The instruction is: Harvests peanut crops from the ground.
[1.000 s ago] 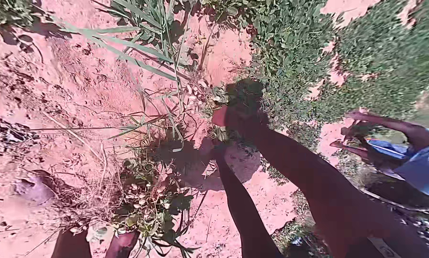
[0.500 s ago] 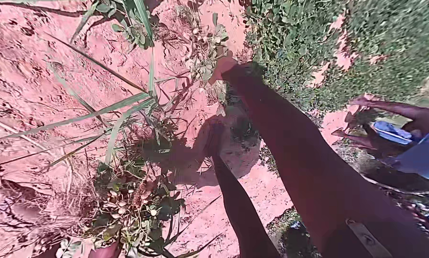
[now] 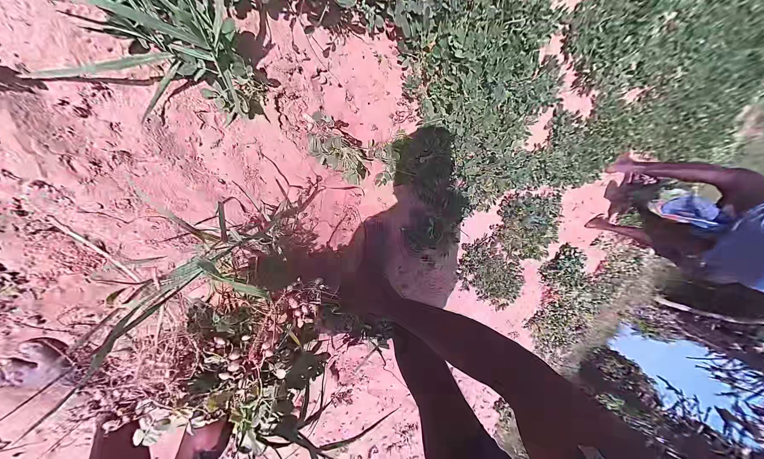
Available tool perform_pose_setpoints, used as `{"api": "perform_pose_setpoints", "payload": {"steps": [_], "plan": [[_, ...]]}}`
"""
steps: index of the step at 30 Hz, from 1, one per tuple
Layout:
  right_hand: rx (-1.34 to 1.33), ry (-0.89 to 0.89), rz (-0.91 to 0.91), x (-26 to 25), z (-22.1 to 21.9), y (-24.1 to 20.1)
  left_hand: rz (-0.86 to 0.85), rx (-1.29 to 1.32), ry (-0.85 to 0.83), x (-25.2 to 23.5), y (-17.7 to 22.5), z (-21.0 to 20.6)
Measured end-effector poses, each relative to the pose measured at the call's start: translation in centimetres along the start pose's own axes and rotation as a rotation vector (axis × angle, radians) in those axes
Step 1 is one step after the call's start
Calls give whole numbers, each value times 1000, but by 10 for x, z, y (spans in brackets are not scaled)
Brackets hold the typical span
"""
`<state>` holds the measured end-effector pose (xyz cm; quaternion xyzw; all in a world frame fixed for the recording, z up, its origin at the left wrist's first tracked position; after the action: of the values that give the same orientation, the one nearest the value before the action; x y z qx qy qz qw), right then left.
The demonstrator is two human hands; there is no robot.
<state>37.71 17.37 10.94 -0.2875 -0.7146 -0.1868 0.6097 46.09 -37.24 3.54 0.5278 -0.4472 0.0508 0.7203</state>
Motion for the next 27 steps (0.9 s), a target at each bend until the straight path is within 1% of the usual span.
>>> {"api": "perform_pose_setpoints", "payload": {"steps": [1,2,3,4,5,6,7,8,9,10,11,12,13,14,15,16,17,18,19,20,21,22,23,24,25,26,27], "plan": [[12,18,-63,3,3,-1,117,218,46,-14,80,-40],[4,122,-105,-4,18,6,235,385,95,-32,150,-74],[3,307,-104,-10,39,14,293,447,94,-42,204,-92],[50,574,-9,-26,60,26,317,474,84,-47,233,-99],[122,727,67,-39,90,27,337,498,96,-51,243,-104],[196,815,139,-48,122,18,300,509,93,-53,241,-101],[227,847,203,-51,151,1,212,487,94,-52,239,-94],[218,844,255,-50,173,-21,138,418,156,-54,248,-88],[209,842,289,-54,191,-42,58,318,183,-56,263,-80],[194,834,287,-63,207,-59,56,231,191,-57,272,-80],[152,842,236,-73,221,-70,132,246,213,-56,268,-87],[127,863,150,-80,235,-73,297,309,259,-55,256,-100],[115,876,45,-85,246,-71,400,339,244,-54,245,-110],[67,890,-48,-89,256,-69,420,373,204,-54,237,-112],[1,882,-125,-92,265,-68,374,412,145,-57,228,-110],[-66,857,-172,-91,267,-65,324,436,84,-58,222,-107],[-109,816,-212,-93,261,-56,357,438,96,-56,228,-109],[-128,768,-238,-93,254,-49,519,362,253,-61,255,-124],[-122,711,-250,-91,246,-47,706,235,405,-73,290,-141],[-103,636,-249,-87,236,-53,683,195,370,-82,313,-147],[-77,549,-206,-80,215,-61,446,189,195,-81,314,-141],[-33,416,-122,-70,179,-70,207,143,16,-76,304,-132],[-11,279,-19,-61,134,-72,359,62,180,-70,309,-134],[-16,153,86,-50,96,-73,328,136,162,-68,293,-126],[-54,104,162,-43,67,-67,127,251,43,-65,251,-108],[-107,87,157,-39,49,-58,-61,281,-70,-60,208,-89],[-172,151,114,-37,45,-42,66,295,21,-50,189,-84]]}}
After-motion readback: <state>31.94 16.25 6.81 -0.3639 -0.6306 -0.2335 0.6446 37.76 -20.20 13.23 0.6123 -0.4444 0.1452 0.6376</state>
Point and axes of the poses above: each hand's wrist, its own x-axis away from the middle knuckle, its own z-axis out of the back of the hand, y = z × x, the point moved 4 cm from there along -x, towards the middle knuckle, and after that the axes turned 10 degrees about -x, right-handed, at the moved point
